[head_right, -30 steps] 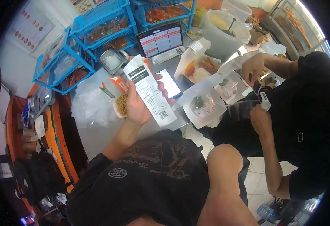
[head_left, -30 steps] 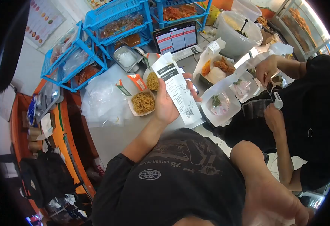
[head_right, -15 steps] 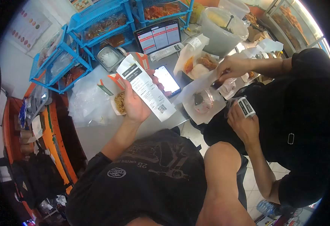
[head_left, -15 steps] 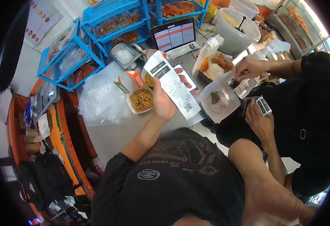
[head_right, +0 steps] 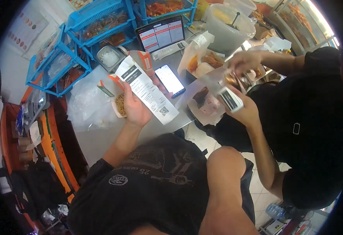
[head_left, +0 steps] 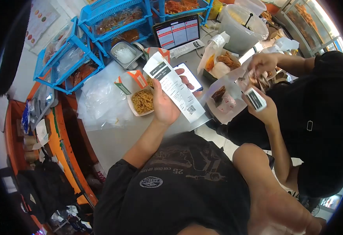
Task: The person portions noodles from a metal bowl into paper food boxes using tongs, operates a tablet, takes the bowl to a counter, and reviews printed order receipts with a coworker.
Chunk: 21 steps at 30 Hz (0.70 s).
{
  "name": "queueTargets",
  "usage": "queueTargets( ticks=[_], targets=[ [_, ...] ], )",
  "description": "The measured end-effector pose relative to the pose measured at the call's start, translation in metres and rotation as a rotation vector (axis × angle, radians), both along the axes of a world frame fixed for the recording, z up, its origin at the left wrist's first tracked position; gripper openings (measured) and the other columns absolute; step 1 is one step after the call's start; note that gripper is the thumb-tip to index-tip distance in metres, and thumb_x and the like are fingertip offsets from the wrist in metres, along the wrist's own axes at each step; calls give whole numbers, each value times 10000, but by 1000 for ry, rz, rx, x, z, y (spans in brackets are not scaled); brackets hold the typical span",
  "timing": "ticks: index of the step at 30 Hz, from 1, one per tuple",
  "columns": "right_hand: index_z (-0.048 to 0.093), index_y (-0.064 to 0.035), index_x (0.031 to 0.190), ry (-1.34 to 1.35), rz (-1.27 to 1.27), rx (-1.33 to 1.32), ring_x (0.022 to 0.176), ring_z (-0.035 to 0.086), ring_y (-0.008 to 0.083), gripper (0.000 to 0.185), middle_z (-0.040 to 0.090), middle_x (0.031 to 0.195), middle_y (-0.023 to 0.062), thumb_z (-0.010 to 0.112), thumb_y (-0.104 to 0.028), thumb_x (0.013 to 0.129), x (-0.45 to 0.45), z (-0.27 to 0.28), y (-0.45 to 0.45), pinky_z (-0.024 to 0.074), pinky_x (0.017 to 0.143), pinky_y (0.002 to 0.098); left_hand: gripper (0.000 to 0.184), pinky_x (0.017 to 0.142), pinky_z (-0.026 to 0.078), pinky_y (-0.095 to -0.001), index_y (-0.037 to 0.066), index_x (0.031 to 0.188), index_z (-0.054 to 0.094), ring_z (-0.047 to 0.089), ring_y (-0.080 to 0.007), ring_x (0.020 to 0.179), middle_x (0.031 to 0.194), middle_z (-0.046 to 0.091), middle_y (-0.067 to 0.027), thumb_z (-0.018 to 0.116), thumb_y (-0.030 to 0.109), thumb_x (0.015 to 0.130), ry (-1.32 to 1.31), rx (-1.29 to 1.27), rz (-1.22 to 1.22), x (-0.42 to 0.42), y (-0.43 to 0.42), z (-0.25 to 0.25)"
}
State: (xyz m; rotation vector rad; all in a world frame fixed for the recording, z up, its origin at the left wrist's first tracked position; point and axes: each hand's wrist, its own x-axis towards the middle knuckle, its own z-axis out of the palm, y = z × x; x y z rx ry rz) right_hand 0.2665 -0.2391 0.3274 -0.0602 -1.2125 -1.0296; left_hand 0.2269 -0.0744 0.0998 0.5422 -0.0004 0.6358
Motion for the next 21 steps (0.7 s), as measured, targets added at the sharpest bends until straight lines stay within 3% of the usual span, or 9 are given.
queueTargets(
  ticks=[12, 15, 16, 18, 19, 21],
  targets=[
    [122, 16, 1429, -76, 57, -8, 872, 512, 228, 728, 390, 1283, 214, 494, -352, 923, -1, -1, -11, 446, 874, 383, 761, 870, 475, -542, 13, 1293, 414, 569, -265, 949, 991, 520, -99, 175, 641, 936, 41, -33, 46, 1, -6, 0],
    [170, 47, 1407, -62, 123, 12, 886, 506, 224, 681, 406, 1264, 211, 491, -288, 908, -5, -6, -14, 444, 863, 377, 753, 845, 490, -516, 18, 1275, 426, 581, -260, 913, 965, 533, -91, 205, 649, 930, 8, 85, 171, -7, 3, -3],
    [191, 56, 1397, -58, 165, 27, 889, 504, 223, 667, 408, 1265, 210, 492, -275, 903, -6, -7, -13, 444, 861, 376, 741, 814, 502, -458, 21, 1245, 449, 584, -238, 871, 956, 545, -76, 227, 652, 927, 19, 46, 267, -15, 8, 7],
    [240, 57, 1375, -27, 125, 51, 890, 496, 223, 626, 404, 1272, 209, 490, -247, 890, -4, -5, -8, 444, 852, 369, 753, 821, 489, -461, 19, 1238, 457, 582, -234, 861, 942, 551, -83, 233, 665, 922, 32, 90, 458, -39, 27, 24],
    [264, 57, 1364, -9, 109, 61, 891, 492, 223, 606, 402, 1275, 209, 490, -234, 883, -3, -5, -6, 444, 848, 365, 726, 836, 433, -477, 20, 1261, 436, 555, -253, 885, 946, 555, -86, 287, 645, 923, -18, 200, 493, -53, 40, 26],
    [311, 33, 1347, -48, 281, 83, 923, 491, 232, 567, 389, 1298, 195, 487, -259, 893, -9, -8, 5, 442, 860, 369, 726, 822, 430, -468, 17, 1261, 435, 542, -254, 880, 943, 547, -89, 287, 643, 924, 38, 261, 617, -74, 53, 33]
  ],
)
